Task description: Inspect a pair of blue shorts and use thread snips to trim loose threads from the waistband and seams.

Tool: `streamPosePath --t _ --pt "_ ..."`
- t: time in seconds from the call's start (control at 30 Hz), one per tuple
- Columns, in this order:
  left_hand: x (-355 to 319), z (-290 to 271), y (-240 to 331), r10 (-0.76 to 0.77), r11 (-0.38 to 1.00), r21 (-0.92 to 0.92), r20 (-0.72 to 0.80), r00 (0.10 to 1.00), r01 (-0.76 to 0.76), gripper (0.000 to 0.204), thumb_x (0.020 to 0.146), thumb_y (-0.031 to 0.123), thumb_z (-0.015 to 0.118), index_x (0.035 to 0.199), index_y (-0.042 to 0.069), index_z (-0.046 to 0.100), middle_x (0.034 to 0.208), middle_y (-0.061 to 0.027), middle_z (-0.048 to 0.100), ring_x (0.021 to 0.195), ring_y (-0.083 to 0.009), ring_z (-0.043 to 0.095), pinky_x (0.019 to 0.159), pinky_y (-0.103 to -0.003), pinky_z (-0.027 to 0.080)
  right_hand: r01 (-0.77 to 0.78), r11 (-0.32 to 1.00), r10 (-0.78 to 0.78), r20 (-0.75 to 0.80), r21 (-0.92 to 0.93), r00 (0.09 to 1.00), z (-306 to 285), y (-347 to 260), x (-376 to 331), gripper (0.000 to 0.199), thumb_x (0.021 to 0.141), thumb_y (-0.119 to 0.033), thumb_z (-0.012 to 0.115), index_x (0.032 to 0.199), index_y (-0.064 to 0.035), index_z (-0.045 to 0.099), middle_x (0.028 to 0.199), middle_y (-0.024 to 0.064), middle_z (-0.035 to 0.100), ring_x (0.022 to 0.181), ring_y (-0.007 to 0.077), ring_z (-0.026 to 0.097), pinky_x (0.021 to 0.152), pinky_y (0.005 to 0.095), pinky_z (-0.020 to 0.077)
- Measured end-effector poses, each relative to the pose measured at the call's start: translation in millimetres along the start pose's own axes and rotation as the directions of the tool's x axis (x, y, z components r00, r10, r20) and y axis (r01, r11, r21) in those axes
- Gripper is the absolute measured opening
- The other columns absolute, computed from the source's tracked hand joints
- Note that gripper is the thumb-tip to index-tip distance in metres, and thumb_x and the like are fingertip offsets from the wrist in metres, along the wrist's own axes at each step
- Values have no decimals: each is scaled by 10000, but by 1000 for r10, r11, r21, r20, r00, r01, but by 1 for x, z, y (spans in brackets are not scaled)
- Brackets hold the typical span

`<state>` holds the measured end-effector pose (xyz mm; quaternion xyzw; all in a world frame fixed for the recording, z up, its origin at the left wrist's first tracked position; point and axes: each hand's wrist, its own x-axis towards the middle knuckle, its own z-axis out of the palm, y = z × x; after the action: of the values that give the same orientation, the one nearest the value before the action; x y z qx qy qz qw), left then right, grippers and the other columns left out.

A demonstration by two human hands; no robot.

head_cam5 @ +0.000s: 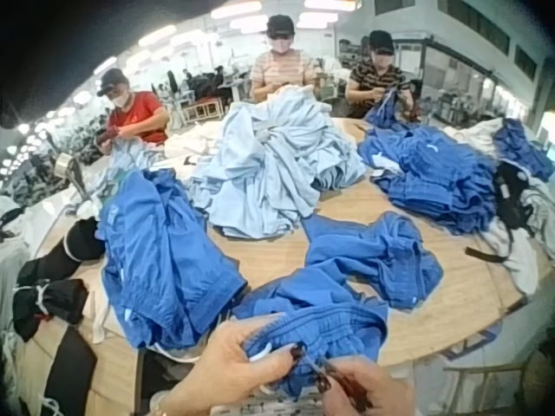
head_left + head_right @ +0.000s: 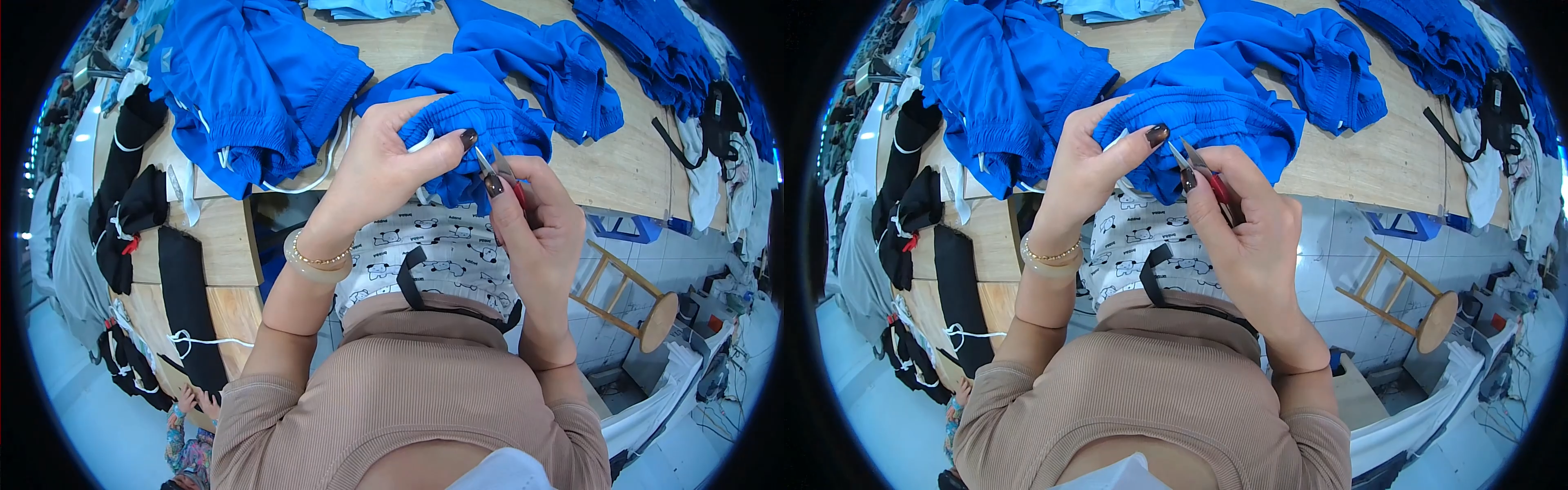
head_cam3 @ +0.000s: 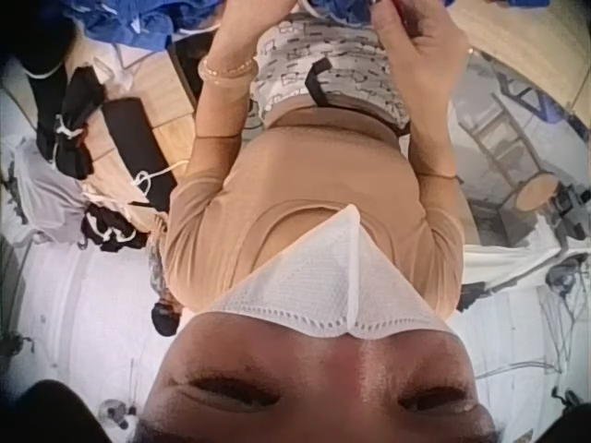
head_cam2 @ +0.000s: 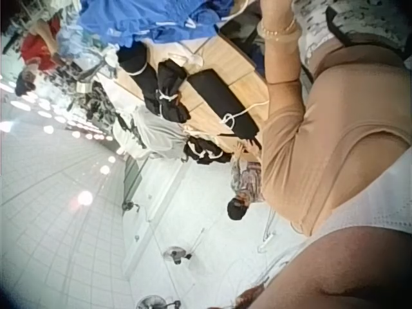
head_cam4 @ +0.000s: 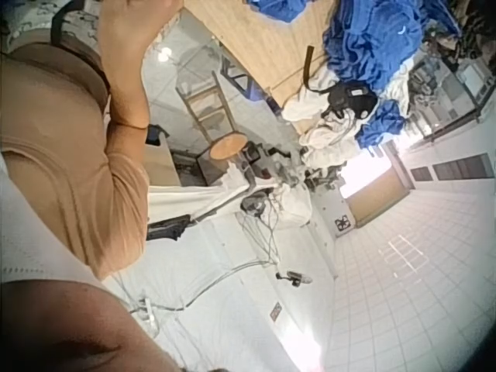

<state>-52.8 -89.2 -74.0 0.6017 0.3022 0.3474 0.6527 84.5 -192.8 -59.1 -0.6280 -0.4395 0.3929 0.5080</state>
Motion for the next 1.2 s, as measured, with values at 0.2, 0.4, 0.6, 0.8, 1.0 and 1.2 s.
streamPosePath --t 0.2,0.4,0.6,0.8,1.0,1.2 --pt "0 0 -1 -6 1000 1 -1 1000 6 201 821 101 608 962 -40 631 766 39 603 701 -8 469 601 -175 421 -27 999 27 -5 -18 1000 0 -1 0 56 862 -58 572 903 -25 590 561 -20 459 510 14 352 451 196 266" --pt "0 0 -1 -1 1000 25 -4 1000 1 215 820 100 609 976 -45 629 778 30 609 706 -11 479 614 -177 431 -43 999 43 -16 -10 999 0 0 0 58 860 -56 573 905 -24 591 559 -18 464 511 15 356 455 193 270" --pt "-1 -1 0 -18 1000 -8 7 1000 18 215 821 95 602 988 -38 632 784 30 609 706 -14 487 624 -181 440 13 999 -13 18 -33 1000 1 1 -1 115 886 -73 545 985 -36 591 597 -53 475 502 -9 383 447 160 248" --pt "-1 0 0 -27 999 -25 10 1000 27 159 824 95 590 907 -36 629 777 22 598 702 -22 477 619 -175 416 -10 1000 11 -35 26 999 3 2 -1 81 865 -49 565 932 -20 599 585 -20 519 532 5 402 458 179 300" --pt "0 0 -2 -4 999 -34 27 1000 5 192 829 92 595 967 -36 629 761 44 594 697 -2 473 593 -168 413 -27 999 28 -22 27 999 2 2 -1 84 863 -45 561 934 -19 596 584 -20 519 536 5 404 460 178 301" --pt "-1 1 -3 6 999 -36 5 1000 -6 205 826 93 597 979 -39 628 785 36 605 716 -12 484 625 -173 429 -32 999 32 -11 0 999 2 0 -1 72 862 -49 561 923 -29 595 584 -14 523 534 9 411 466 184 315"
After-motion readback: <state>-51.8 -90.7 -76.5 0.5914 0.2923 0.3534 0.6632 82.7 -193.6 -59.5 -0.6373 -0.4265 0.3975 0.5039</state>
